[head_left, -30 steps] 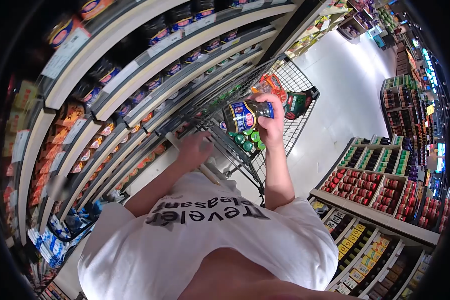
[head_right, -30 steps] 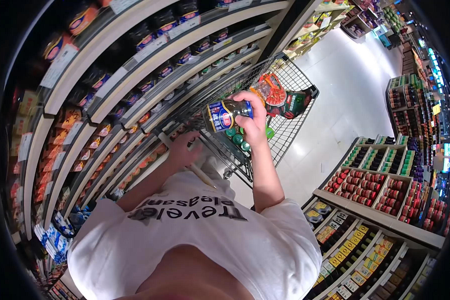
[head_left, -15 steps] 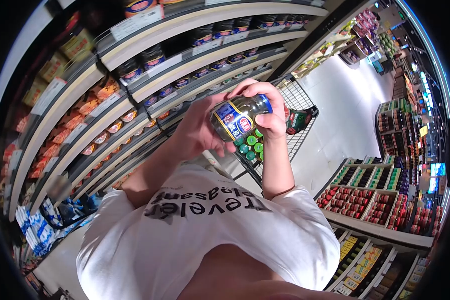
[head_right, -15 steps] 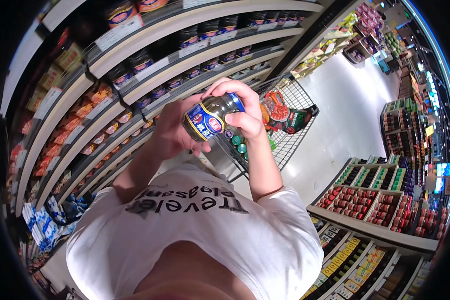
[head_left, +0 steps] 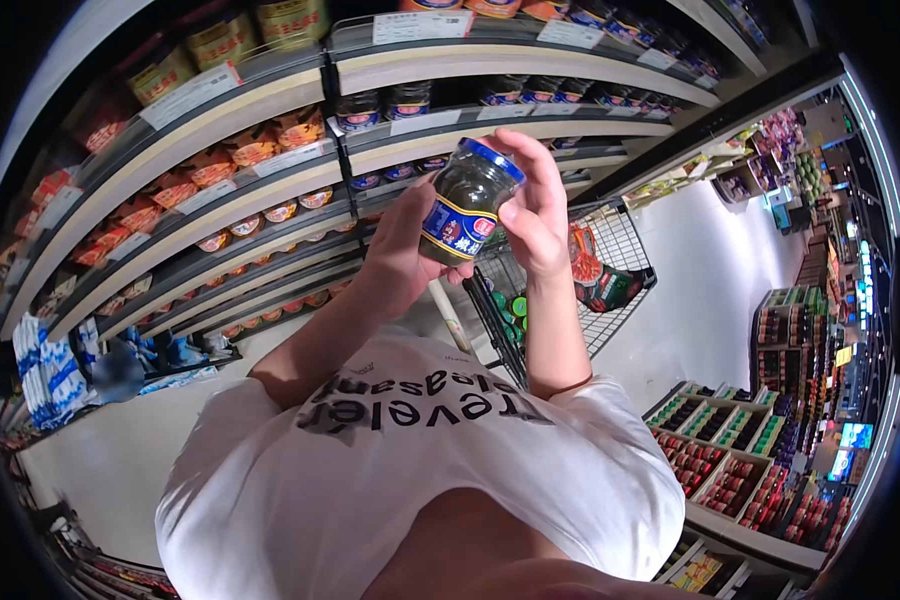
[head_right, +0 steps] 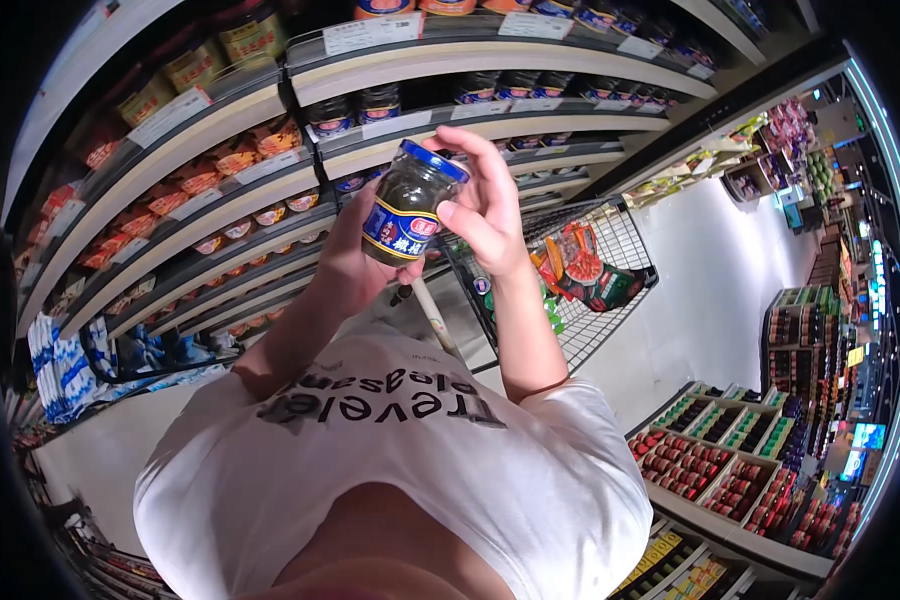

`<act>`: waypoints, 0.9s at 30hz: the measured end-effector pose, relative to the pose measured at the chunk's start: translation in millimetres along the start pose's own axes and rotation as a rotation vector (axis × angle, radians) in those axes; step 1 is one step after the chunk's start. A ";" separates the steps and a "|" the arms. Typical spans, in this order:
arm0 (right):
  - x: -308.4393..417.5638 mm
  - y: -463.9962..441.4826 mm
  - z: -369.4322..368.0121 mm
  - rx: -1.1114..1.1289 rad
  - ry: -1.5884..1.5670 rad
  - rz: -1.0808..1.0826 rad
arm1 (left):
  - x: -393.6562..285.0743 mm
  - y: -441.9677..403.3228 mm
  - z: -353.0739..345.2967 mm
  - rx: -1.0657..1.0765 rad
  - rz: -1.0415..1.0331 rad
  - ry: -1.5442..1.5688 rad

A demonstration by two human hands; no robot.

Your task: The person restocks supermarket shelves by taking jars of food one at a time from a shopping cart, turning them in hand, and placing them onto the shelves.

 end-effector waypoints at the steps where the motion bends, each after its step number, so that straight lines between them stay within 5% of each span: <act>1: -3.3 -3.2 -2.5 0.022 -0.005 -0.021 | -2.2 0.8 3.6 -0.016 -0.040 -0.012; 8: -34.4 -20.4 -32.1 0.039 -0.118 -0.132 | -12.2 22.1 20.5 -0.205 -0.209 -0.024; 10: -47.1 -24.1 -42.9 0.076 -0.145 -0.149 | -17.5 30.8 28.4 -0.494 -0.324 -0.905; 11: -53.5 -26.0 -47.8 0.066 -0.176 -0.142 | -20.0 34.9 21.5 -0.410 -0.271 -0.347; 15: -76.0 -30.5 -67.0 0.036 -0.149 -0.142 | -24.9 45.0 26.0 -0.383 -0.274 -0.099; 27: -106.1 -33.2 -100.6 0.080 -0.285 -0.280 | -39.6 85.2 42.8 -0.690 -0.231 -0.565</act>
Point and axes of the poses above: each hand's wrist, its own y-axis away from the middle knuckle, its own z-axis out of the back of the hand, x = y × z, the point moved 3 cm from there along -y, towards the middle knuckle, and after that the axes turned 15 degrees about -y, right-handed, at the moved point
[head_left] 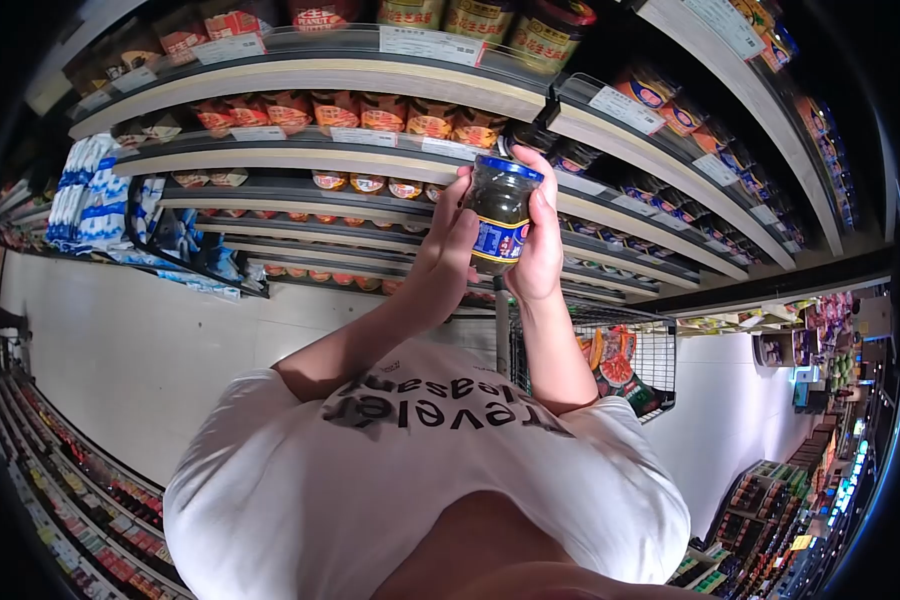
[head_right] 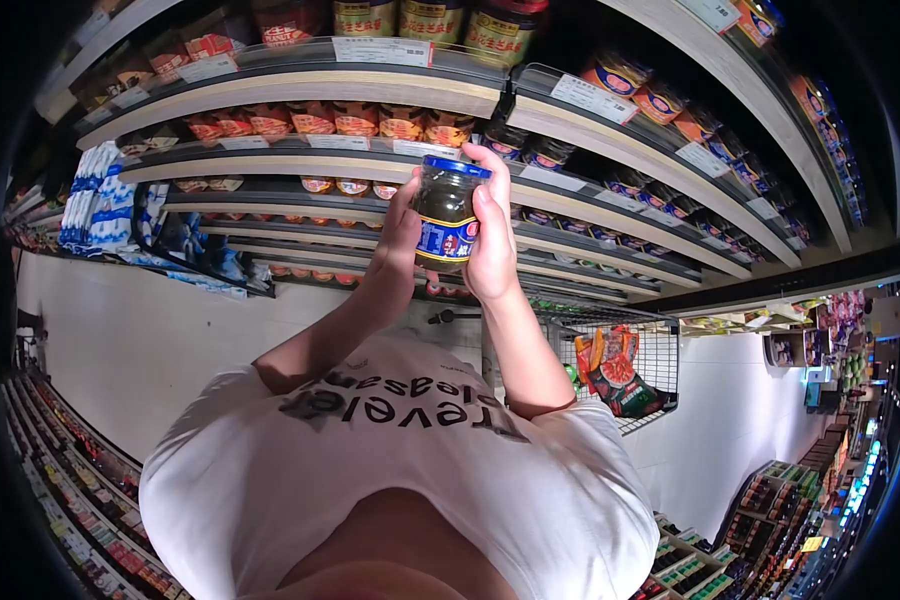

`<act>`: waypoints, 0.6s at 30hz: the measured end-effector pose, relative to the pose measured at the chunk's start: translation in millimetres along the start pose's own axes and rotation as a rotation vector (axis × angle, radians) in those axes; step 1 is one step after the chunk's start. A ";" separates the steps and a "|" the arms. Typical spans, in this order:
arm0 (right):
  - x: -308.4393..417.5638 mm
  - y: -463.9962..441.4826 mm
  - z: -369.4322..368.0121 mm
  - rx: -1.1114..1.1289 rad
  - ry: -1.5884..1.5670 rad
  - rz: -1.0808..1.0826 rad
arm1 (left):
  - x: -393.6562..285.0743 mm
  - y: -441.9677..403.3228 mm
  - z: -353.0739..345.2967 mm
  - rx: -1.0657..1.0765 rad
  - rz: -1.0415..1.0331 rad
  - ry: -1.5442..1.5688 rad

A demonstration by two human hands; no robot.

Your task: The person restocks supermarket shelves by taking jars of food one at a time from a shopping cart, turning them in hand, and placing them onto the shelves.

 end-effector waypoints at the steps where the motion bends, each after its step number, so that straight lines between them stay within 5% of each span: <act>1: -0.6 -0.4 -1.6 0.007 0.001 0.012 | -3.0 2.1 2.2 -0.005 -0.012 -0.059; 11: -7.2 1.2 -10.3 0.080 -0.137 -0.050 | 11.5 3.0 12.0 0.043 -0.037 -0.062; 18: -8.2 5.3 2.2 0.037 -0.128 -0.016 | 16.7 -3.4 18.7 -0.035 -0.240 -0.403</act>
Point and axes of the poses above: each hand's wrist, its own y-axis away from the middle knuckle, its own z-axis out of the back of the hand, x = y × z, the point moved 3 cm from there along -y, towards the middle knuckle, and after that the axes turned 15 degrees about -y, right-handed, at the moved point
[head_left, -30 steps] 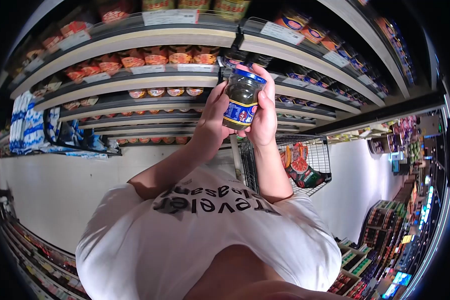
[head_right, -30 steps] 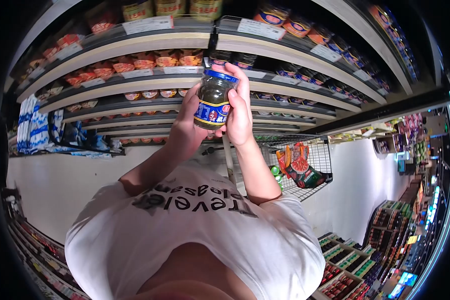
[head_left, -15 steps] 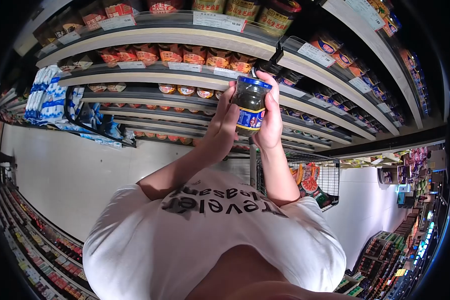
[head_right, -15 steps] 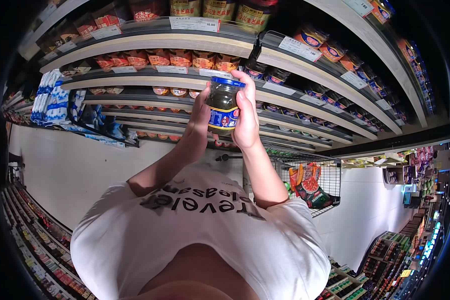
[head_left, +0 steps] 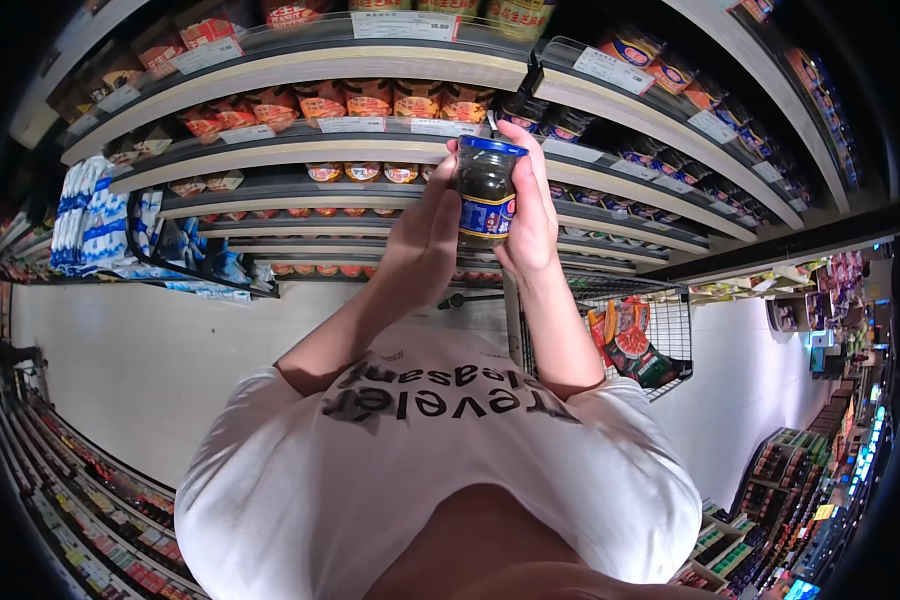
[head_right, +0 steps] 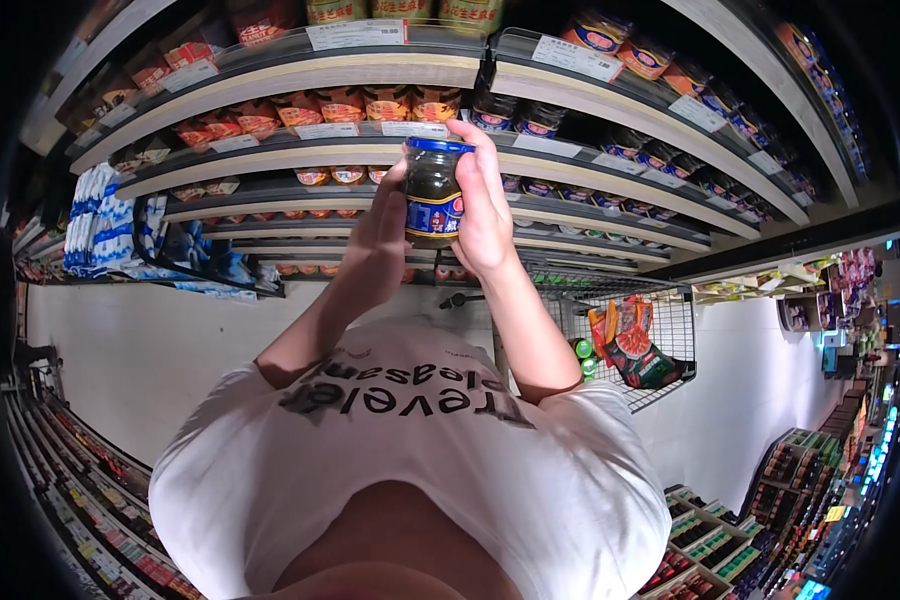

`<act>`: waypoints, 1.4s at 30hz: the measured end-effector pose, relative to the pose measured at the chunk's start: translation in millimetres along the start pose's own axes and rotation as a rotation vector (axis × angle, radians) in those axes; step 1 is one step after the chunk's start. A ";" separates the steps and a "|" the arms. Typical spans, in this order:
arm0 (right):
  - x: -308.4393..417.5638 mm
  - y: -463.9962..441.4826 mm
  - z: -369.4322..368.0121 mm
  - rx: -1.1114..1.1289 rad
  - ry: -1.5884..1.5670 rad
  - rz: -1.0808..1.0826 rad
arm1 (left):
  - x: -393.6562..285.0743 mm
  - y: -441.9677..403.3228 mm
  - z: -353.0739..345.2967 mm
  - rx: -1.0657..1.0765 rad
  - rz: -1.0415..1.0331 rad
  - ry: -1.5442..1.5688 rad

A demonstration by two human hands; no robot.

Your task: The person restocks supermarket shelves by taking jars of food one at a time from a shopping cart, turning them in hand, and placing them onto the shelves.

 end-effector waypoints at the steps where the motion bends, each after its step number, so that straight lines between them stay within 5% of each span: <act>1: 2.3 1.3 1.7 -0.004 0.000 0.007 | -5.4 -1.7 3.0 -0.034 -0.041 -0.134; 4: 8.6 3.2 9.6 -0.070 0.253 0.049 | -21.4 7.1 9.9 0.007 0.218 -0.139; 11: 7.9 12.1 0.6 -0.164 0.738 0.103 | -11.8 6.2 -14.5 0.003 0.176 0.117; 16: 17.9 26.9 -15.1 -0.120 0.660 0.029 | -14.0 -9.7 -23.4 0.089 0.211 0.663; 21: 47.2 46.0 -36.6 -0.057 0.629 0.073 | -18.2 -18.5 -16.4 0.123 0.390 0.736; 28: 69.7 62.5 -50.7 -0.077 0.523 0.018 | -20.9 -26.4 -20.7 0.473 0.529 1.179; 42: 82.8 74.8 -42.9 -0.022 0.512 0.077 | -26.0 -25.1 -37.1 0.502 0.500 1.213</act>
Point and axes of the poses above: each hand's wrist, its own y-axis away from the middle knuckle, its own z-axis out of the back of the hand, x = y × z, the point moved 3 cm from there along -y, towards the middle knuckle, and after that the axes turned 15 degrees about -y, right-handed, at the moved point
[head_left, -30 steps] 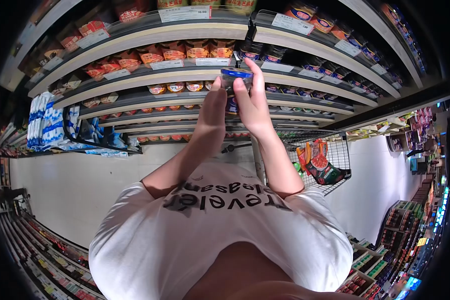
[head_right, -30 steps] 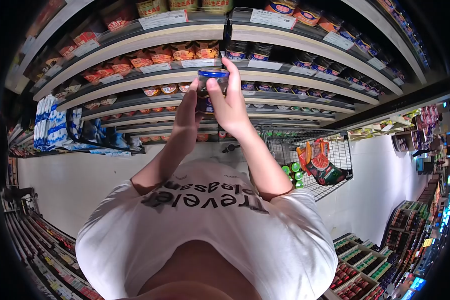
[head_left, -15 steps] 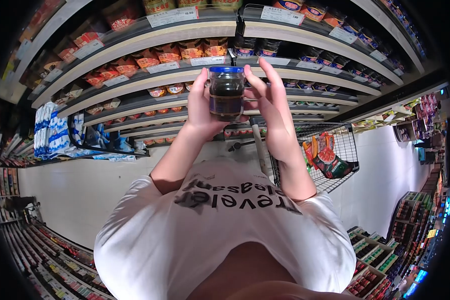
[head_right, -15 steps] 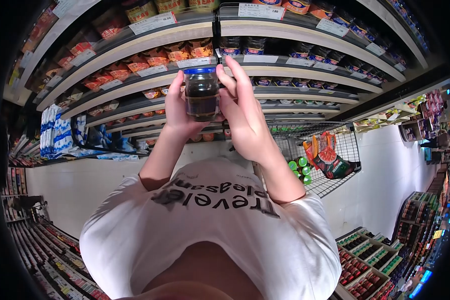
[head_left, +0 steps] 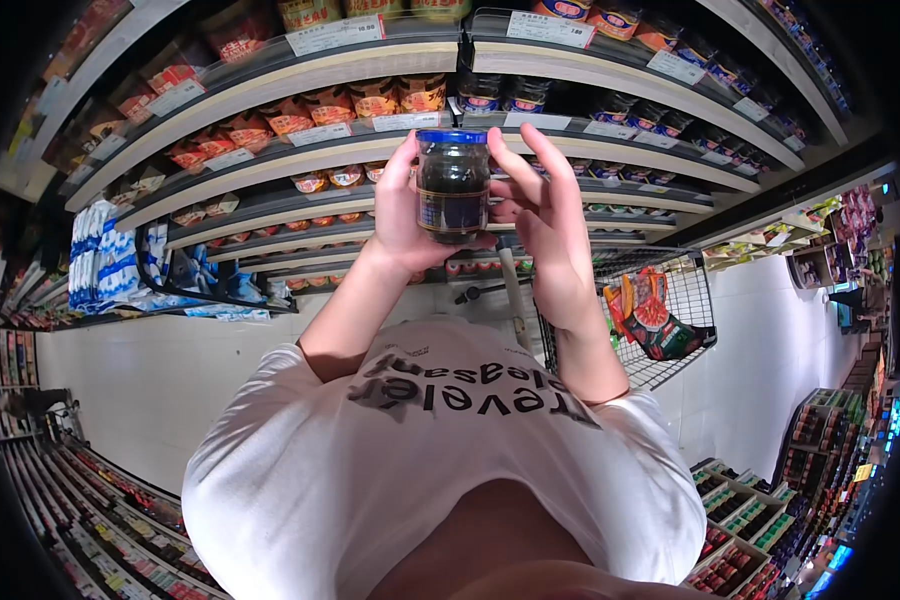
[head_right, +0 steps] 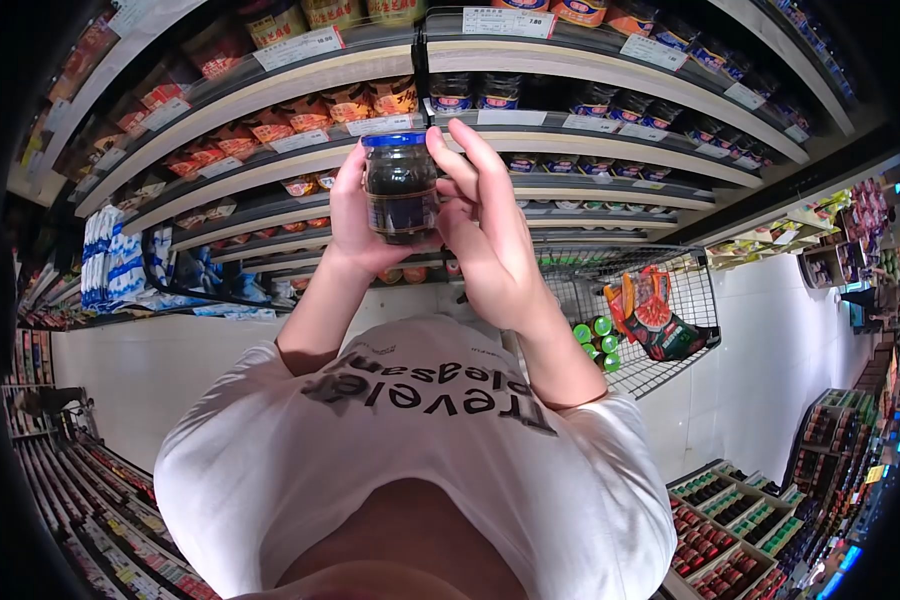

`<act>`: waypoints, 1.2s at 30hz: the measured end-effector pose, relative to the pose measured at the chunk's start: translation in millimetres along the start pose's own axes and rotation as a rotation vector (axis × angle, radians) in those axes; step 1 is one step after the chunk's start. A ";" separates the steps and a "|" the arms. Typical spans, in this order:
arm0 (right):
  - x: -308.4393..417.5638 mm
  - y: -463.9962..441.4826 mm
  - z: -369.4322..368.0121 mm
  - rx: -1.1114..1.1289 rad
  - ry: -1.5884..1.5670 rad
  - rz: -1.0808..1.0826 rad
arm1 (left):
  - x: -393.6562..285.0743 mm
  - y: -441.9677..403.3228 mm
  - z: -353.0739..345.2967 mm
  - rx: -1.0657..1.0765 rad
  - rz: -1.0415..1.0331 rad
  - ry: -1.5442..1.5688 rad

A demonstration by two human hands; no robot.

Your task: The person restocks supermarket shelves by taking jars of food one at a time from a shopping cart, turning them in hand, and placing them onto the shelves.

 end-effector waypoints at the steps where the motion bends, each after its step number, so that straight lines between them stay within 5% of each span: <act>1: -0.7 0.2 1.1 0.001 -0.004 0.009 | 0.1 -0.5 -1.1 0.015 -0.007 0.000; 8: -3.0 -0.9 5.3 -0.045 -0.063 -0.022 | -0.7 1.3 -7.6 -0.068 -0.010 -0.026; 14: -15.1 -2.0 16.2 -0.034 -0.018 0.027 | -0.3 5.3 -7.3 0.092 0.032 0.041; 20: -27.3 -6.7 31.7 -0.131 -0.030 -0.006 | 1.6 6.7 -14.1 0.018 -0.134 -0.385; 23: -30.3 -11.2 35.5 -0.143 -0.140 -0.029 | -2.1 2.0 -19.0 -0.006 -0.306 -0.997; 24: -37.0 -13.7 38.2 -0.131 -0.190 -0.011 | -1.3 4.6 -21.0 -0.078 -0.179 -0.945; 36: -45.0 -20.4 55.0 -0.156 -0.183 -0.064 | -5.9 -1.0 -32.0 -0.197 -0.204 -1.066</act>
Point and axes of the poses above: each hand's wrist, its own y-axis away from the middle knuckle, its own z-axis out of the back of the hand, x = y × z, the point moved 3 cm from there along -y, towards the middle knuckle, and after that the axes turned 15 degrees about -y, right-handed, at the moved point
